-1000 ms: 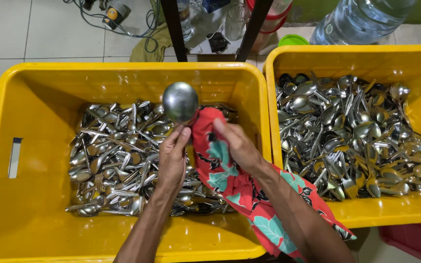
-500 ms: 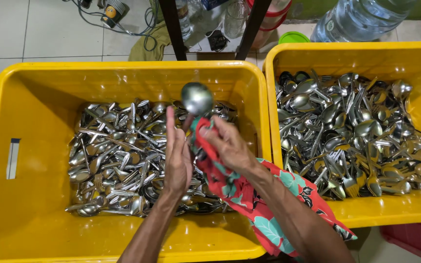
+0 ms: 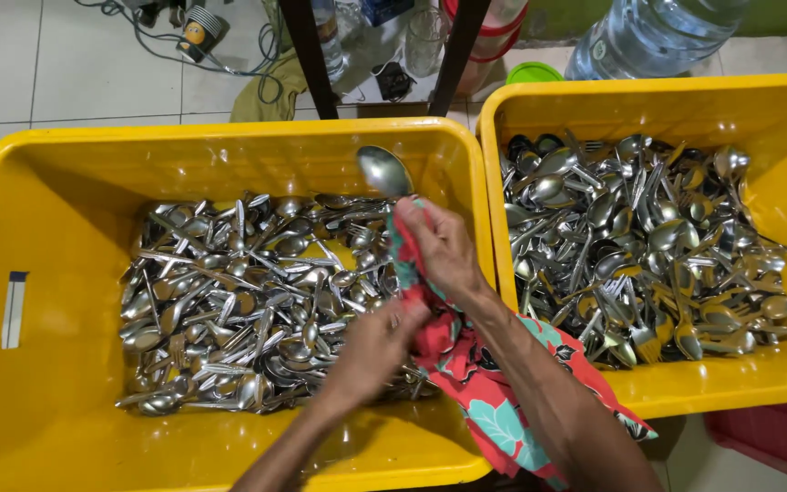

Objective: Polishing metal spoons with a cloth and organizing them in large yellow storage bins.

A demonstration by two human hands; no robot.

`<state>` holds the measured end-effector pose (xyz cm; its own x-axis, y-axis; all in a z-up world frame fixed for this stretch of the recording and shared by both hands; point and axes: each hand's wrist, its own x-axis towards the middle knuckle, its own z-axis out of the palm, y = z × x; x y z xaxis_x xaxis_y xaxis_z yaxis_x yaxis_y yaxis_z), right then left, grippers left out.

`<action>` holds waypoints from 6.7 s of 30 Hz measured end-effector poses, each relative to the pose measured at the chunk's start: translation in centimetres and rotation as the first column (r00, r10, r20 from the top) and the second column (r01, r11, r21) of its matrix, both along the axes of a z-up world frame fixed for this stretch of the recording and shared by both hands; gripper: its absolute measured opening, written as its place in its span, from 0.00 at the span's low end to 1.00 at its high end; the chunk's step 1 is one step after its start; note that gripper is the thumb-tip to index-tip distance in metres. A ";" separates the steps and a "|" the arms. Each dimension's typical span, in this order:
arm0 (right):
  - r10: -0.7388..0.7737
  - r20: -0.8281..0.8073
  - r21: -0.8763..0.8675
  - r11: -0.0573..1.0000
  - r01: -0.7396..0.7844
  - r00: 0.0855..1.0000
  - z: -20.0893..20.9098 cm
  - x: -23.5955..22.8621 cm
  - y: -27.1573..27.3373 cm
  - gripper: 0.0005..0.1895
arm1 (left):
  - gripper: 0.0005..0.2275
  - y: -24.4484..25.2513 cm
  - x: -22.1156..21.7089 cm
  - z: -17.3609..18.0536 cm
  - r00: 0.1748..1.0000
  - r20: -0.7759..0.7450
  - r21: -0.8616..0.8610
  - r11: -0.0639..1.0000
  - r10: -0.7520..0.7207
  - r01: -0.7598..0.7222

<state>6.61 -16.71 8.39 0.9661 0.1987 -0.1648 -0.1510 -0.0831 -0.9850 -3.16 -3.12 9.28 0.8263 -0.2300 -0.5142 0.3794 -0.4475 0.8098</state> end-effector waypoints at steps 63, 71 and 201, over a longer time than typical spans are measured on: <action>0.363 0.087 0.074 0.926 -0.369 0.928 -1.5 -4.2 1.8 0.16 | 0.18 6.7 7.8 0.1 0.721 0.235 -0.545 0.702 0.652 -0.458; -0.028 0.774 -0.220 0.925 0.310 0.632 0.2 -1.0 2.0 0.10 | 0.18 5.6 4.3 -3.6 0.906 0.269 -0.267 0.929 0.326 -0.255; 0.055 -0.181 0.762 0.639 0.105 0.982 -2.1 3.7 -6.0 0.09 | 0.07 5.6 10.6 -12.0 0.914 0.407 0.265 0.955 0.013 -0.132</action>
